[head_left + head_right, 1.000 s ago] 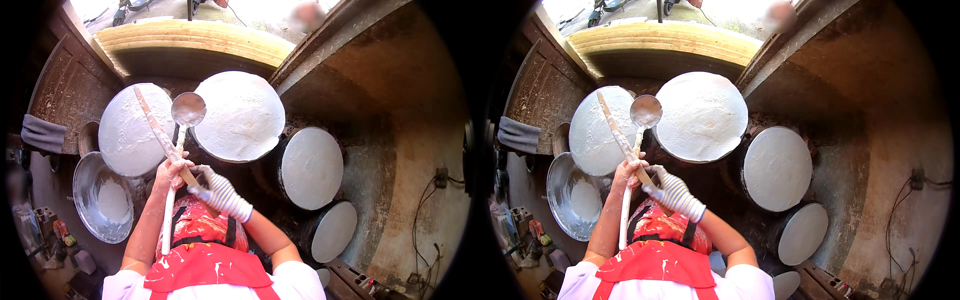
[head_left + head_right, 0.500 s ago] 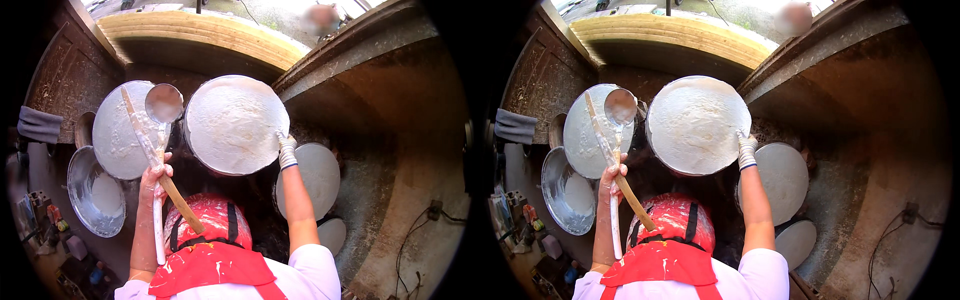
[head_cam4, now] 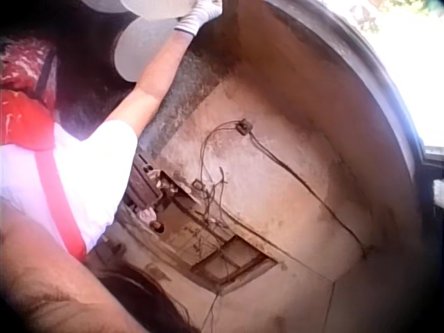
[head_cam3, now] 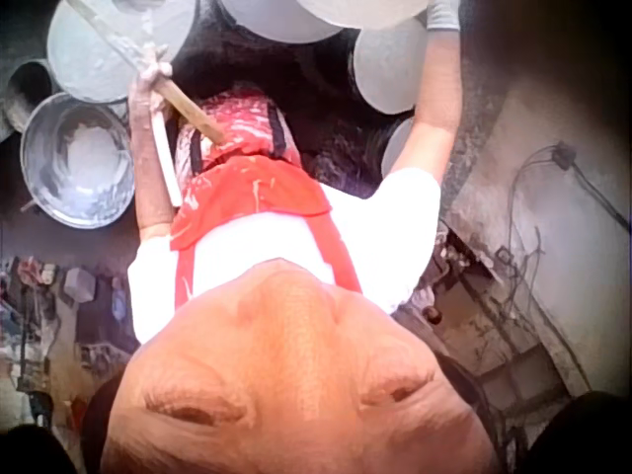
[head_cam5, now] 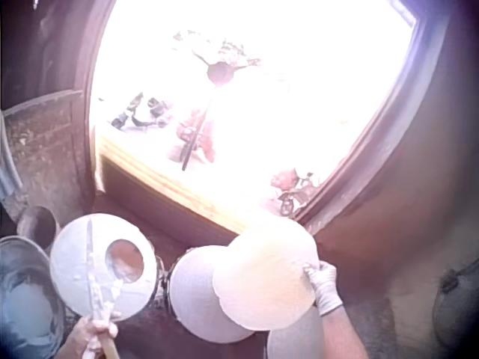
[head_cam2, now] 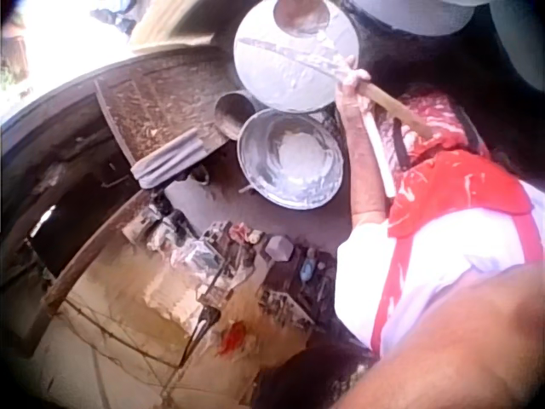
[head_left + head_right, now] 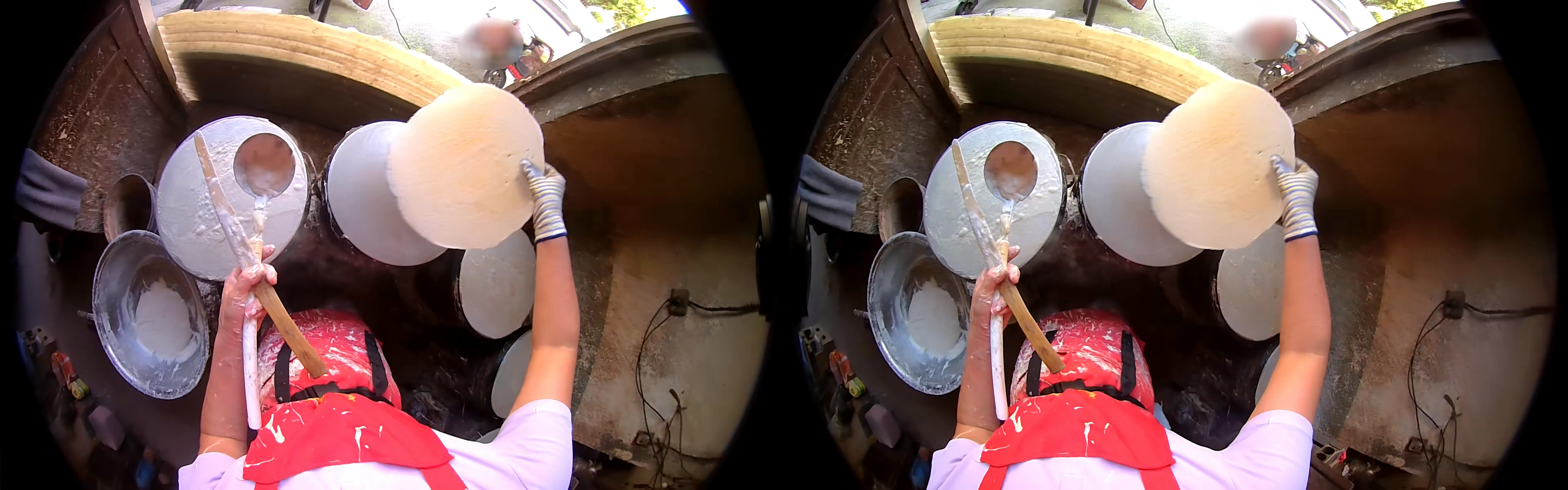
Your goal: The person spreads white batter onto multiple heated circular steaming surfaces using a ladle and then uses a long thin stick to lift and move the thin sheets onto a drying rack.
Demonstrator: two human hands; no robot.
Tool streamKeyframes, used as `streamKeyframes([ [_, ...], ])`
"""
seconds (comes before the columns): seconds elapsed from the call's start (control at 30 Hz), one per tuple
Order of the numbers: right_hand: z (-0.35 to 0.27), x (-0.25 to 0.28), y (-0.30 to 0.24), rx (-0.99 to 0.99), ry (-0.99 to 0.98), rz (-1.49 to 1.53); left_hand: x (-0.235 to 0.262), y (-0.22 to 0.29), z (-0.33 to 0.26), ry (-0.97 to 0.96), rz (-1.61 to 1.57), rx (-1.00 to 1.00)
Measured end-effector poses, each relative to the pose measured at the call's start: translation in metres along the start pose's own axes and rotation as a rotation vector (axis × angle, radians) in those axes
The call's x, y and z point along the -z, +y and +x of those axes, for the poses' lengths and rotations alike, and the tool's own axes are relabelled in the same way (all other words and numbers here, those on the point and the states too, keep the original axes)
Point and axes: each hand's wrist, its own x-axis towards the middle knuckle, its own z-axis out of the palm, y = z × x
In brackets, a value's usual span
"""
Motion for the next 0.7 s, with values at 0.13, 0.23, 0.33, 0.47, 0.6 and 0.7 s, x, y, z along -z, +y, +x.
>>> streamKeyframes([
  [0.13,-0.051,-0.001,-0.063,0.294,0.067,-0.345,0.014,0.01,-0.015,-0.005,-0.005,0.003],
  [0.23,-0.112,-0.032,-0.05,0.544,0.138,-0.367,0.017,0.015,-0.021,-0.022,-0.017,-0.002],
  [0.33,-0.168,-0.065,-0.001,0.706,0.057,-0.777,0.011,0.015,-0.023,-0.022,0.019,0.011],
  [0.47,-0.207,-0.111,0.053,0.199,-0.586,-0.871,0.001,0.012,-0.025,-0.009,0.071,-0.024],
  [0.6,-0.14,-0.147,0.091,0.295,-0.324,-0.746,-0.016,-0.004,-0.018,0.048,0.064,-0.019],
  [0.7,-0.084,-0.166,0.103,0.28,-0.294,-0.776,-0.029,-0.02,-0.009,0.034,-0.015,-0.006],
])
